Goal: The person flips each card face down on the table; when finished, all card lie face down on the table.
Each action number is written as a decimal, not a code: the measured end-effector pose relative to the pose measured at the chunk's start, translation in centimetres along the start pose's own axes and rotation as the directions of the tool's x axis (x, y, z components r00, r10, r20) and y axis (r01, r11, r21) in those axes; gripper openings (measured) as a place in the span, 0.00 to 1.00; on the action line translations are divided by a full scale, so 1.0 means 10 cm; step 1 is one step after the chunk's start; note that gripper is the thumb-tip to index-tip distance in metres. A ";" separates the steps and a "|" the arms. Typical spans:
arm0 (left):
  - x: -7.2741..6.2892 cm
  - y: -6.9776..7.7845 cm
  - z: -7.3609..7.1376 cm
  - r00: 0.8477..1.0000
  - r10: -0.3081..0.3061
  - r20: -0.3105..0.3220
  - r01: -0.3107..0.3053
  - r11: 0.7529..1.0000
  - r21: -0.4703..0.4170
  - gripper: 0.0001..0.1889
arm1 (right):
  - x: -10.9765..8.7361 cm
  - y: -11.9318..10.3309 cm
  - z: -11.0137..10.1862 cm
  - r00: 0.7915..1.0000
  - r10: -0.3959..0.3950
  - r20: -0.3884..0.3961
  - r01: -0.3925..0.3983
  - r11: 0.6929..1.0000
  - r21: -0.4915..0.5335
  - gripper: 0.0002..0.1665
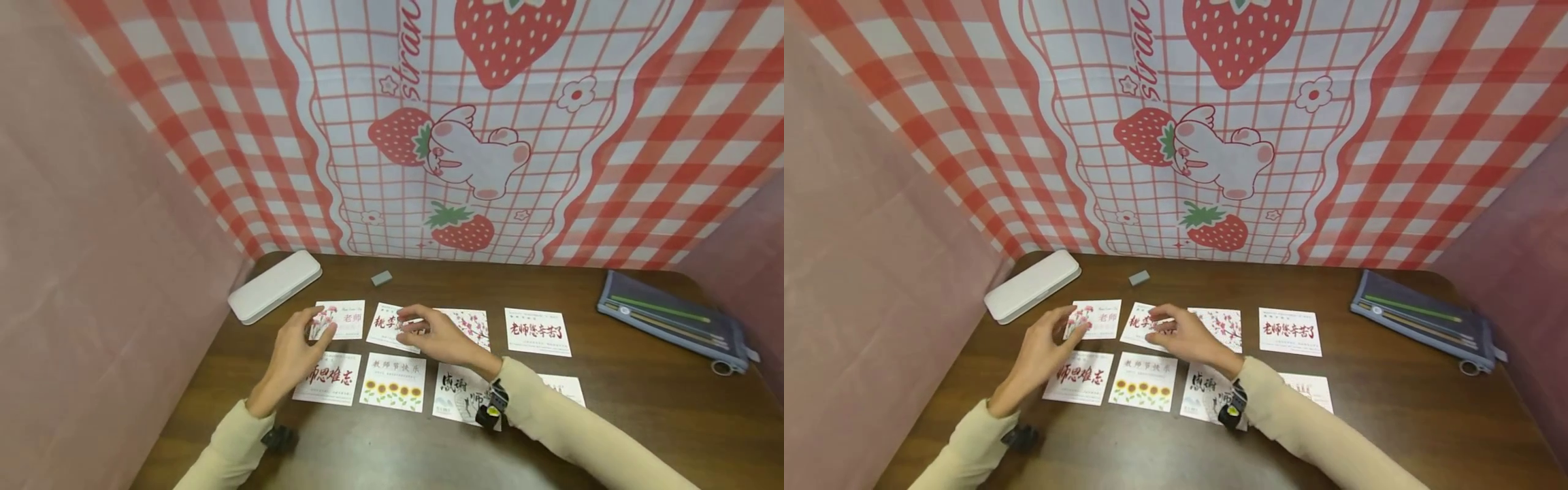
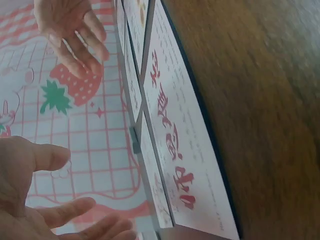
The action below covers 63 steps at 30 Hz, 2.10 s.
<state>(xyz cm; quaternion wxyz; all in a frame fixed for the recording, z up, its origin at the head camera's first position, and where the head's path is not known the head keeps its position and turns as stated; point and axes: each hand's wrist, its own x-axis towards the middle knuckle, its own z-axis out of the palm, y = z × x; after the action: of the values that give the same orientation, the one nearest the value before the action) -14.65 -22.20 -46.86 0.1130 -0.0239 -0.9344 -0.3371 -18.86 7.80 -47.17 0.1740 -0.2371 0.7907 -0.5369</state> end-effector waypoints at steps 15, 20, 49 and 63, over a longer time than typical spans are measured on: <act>0.10 -0.12 -0.03 0.969 -0.212 0.130 0.212 0.977 0.010 0.35 | 0.51 -0.11 0.46 0.965 0.250 0.072 -0.252 0.830 0.498 0.36; 0.13 -0.12 -0.04 0.959 -0.243 0.143 0.250 0.968 -0.029 0.36 | 0.60 -0.12 0.50 0.950 0.300 0.092 -0.291 0.732 0.617 0.33; 0.11 -0.08 0.03 0.967 -0.208 0.150 0.218 0.974 -0.055 0.34 | 0.70 -0.20 0.61 0.940 0.340 0.026 -0.255 0.651 0.715 0.34; 0.08 0.05 0.02 0.966 -0.183 0.182 0.200 0.976 -0.084 0.35 | 0.85 -0.20 0.77 0.956 0.292 0.012 -0.223 0.701 0.678 0.21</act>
<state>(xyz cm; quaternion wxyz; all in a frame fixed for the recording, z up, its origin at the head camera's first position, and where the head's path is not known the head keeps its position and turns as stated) -15.39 -21.68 -46.49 -0.0031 0.0316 -0.9202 -0.3903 -21.46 -3.48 -48.24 0.2826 -0.0191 0.5762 -0.7667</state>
